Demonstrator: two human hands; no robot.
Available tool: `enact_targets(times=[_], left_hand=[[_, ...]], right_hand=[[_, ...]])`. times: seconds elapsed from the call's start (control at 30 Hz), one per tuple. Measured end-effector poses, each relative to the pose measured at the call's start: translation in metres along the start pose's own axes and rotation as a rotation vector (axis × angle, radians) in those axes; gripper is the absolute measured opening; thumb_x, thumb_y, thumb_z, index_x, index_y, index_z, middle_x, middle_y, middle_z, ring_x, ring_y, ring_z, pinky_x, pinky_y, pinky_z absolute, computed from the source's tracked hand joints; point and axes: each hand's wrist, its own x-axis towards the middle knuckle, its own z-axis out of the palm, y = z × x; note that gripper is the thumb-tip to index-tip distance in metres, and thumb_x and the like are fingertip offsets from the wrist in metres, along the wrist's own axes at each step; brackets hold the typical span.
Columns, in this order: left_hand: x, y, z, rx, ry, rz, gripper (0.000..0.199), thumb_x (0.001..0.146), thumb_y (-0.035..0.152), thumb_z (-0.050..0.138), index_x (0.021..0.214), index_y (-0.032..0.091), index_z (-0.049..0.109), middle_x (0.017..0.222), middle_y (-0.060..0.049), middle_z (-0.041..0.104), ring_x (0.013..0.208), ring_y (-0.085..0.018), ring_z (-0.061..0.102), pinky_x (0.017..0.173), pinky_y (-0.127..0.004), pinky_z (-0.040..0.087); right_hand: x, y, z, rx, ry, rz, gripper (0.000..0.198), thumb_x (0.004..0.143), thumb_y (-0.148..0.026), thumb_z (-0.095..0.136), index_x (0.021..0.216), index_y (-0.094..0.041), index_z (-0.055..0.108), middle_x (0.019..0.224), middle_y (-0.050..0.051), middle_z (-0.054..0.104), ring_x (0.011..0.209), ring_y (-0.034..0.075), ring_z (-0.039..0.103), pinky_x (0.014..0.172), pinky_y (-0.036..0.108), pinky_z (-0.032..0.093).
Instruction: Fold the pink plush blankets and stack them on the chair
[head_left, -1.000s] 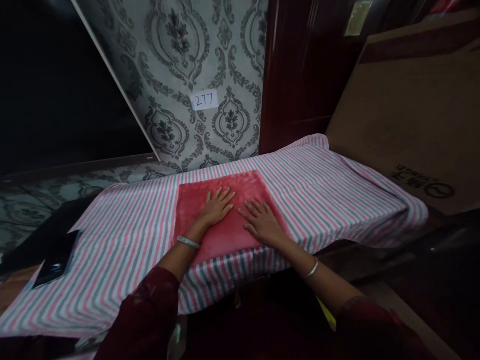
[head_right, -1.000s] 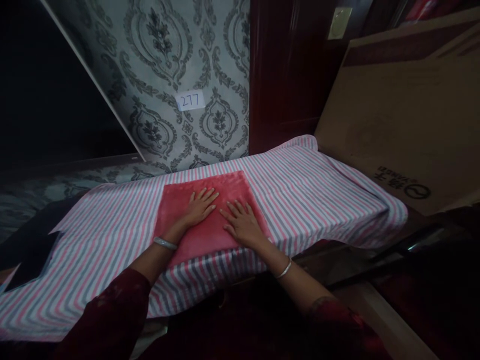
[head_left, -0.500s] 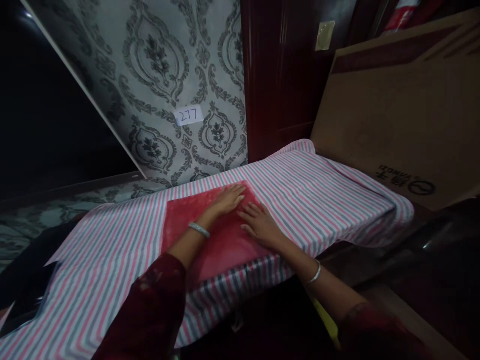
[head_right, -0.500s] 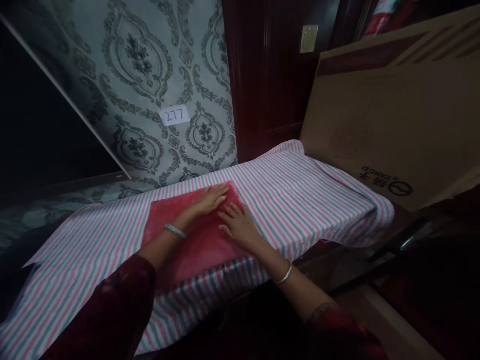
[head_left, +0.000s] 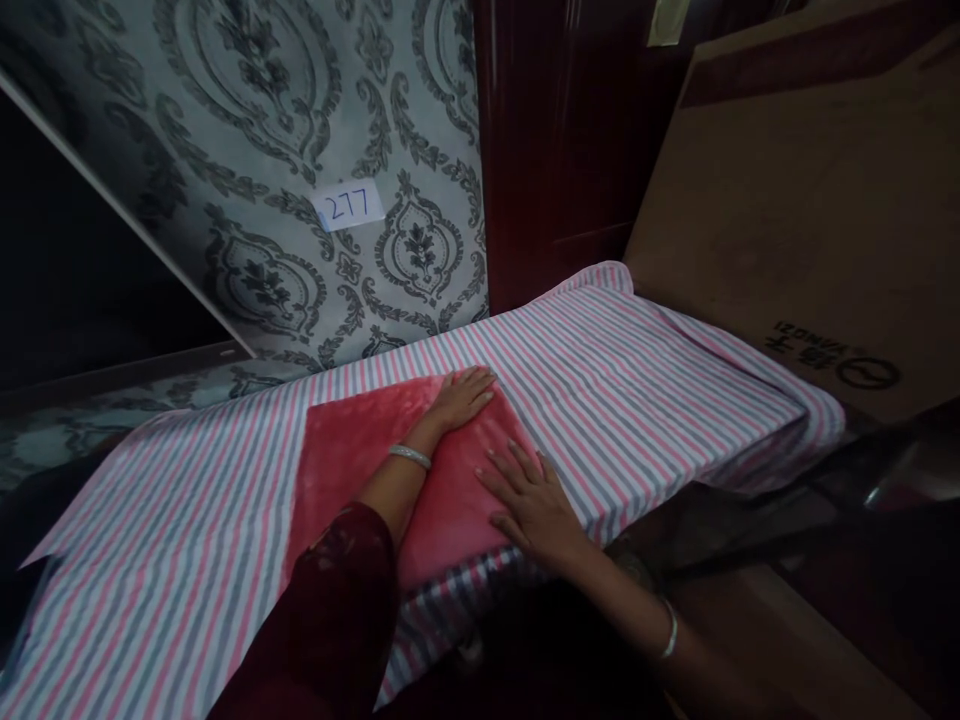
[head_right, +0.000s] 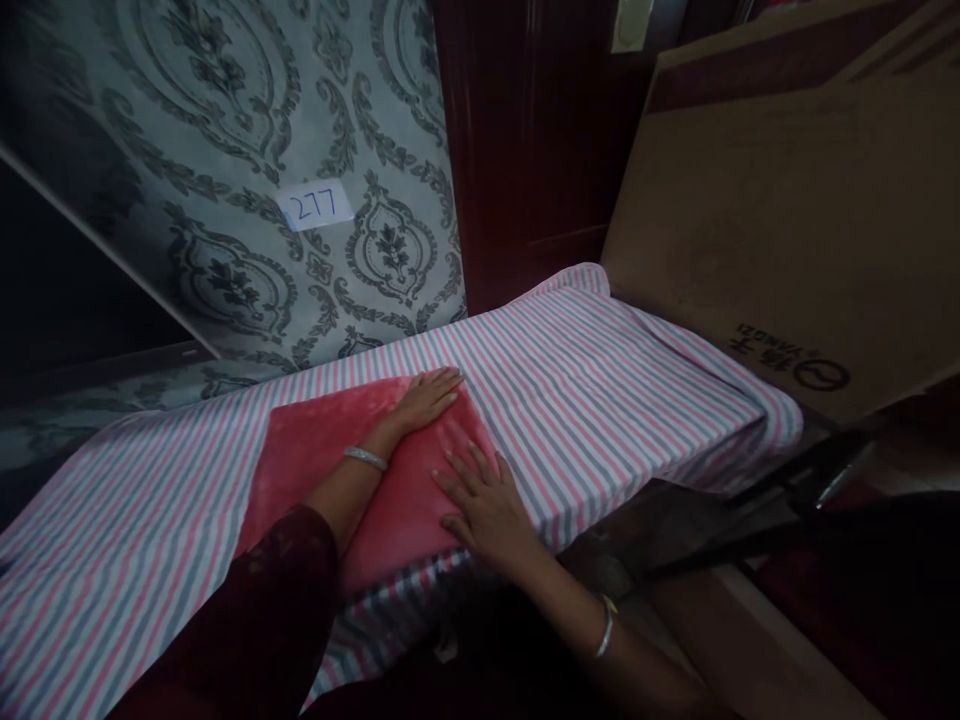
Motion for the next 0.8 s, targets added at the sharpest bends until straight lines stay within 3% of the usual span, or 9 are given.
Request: enact_targets(times=[0.2, 0.33, 0.43, 0.57, 0.7, 0.8], left_hand=[[-0.003, 0.009, -0.004, -0.005, -0.020, -0.022, 0.057, 0.107, 0.046, 0.026, 0.160, 0.029, 0.036, 0.170, -0.005, 0.031, 0.160, -0.025, 0.018, 0.128, -0.058, 0.008], [-0.009, 0.018, -0.017, -0.025, -0.040, -0.023, 0.060, 0.107, 0.048, 0.026, 0.163, 0.029, 0.029, 0.172, -0.005, 0.023, 0.160, -0.025, 0.015, 0.128, -0.058, 0.005], [-0.021, 0.012, -0.036, -0.028, 0.001, 0.000, 0.060, 0.107, 0.049, 0.024, 0.163, 0.031, 0.028, 0.172, -0.004, 0.024, 0.160, -0.023, 0.015, 0.128, -0.057, 0.002], [-0.053, -0.017, -0.059, -0.034, -0.021, -0.049, 0.058, 0.107, 0.049, 0.020, 0.162, 0.032, 0.032, 0.170, -0.002, 0.030, 0.160, -0.022, 0.018, 0.128, -0.055, 0.005], [-0.084, -0.044, -0.058, -0.002, -0.063, -0.144, 0.058, 0.107, 0.049, 0.023, 0.162, 0.033, 0.030, 0.172, -0.002, 0.025, 0.160, -0.023, 0.017, 0.128, -0.057, 0.009], [-0.095, -0.050, -0.042, 0.032, -0.050, -0.210, 0.058, 0.107, 0.045, 0.026, 0.163, 0.033, 0.029, 0.173, -0.003, 0.022, 0.160, -0.026, 0.015, 0.127, -0.058, 0.011]], right_hand=[[-0.048, -0.008, 0.008, -0.030, 0.073, -0.020, 0.067, 0.100, -0.040, 0.056, 0.163, -0.033, 0.032, 0.169, 0.005, 0.032, 0.159, 0.035, 0.013, 0.120, 0.065, 0.023], [-0.059, -0.002, -0.008, 0.020, 0.084, -0.071, 0.060, 0.103, -0.037, 0.051, 0.161, -0.034, 0.036, 0.164, 0.006, 0.041, 0.157, 0.032, 0.024, 0.119, 0.065, 0.028], [-0.034, -0.001, -0.031, 0.120, 0.116, -0.149, 0.055, 0.105, -0.035, 0.046, 0.159, -0.028, 0.041, 0.160, 0.009, 0.047, 0.152, 0.028, 0.036, 0.120, 0.058, 0.035], [0.035, -0.019, -0.047, 0.252, 0.062, -0.322, 0.048, 0.106, -0.036, 0.044, 0.151, -0.023, 0.053, 0.159, 0.010, 0.049, 0.152, 0.026, 0.037, 0.121, 0.051, 0.037], [0.095, -0.047, -0.034, 0.279, -0.125, -0.440, 0.048, 0.106, -0.043, 0.046, 0.150, -0.026, 0.055, 0.161, 0.009, 0.047, 0.153, 0.026, 0.033, 0.125, 0.053, 0.028], [0.105, -0.060, -0.015, 0.256, -0.270, -0.448, 0.055, 0.105, -0.052, 0.047, 0.154, -0.029, 0.049, 0.167, 0.008, 0.036, 0.156, 0.028, 0.026, 0.126, 0.057, 0.021]])
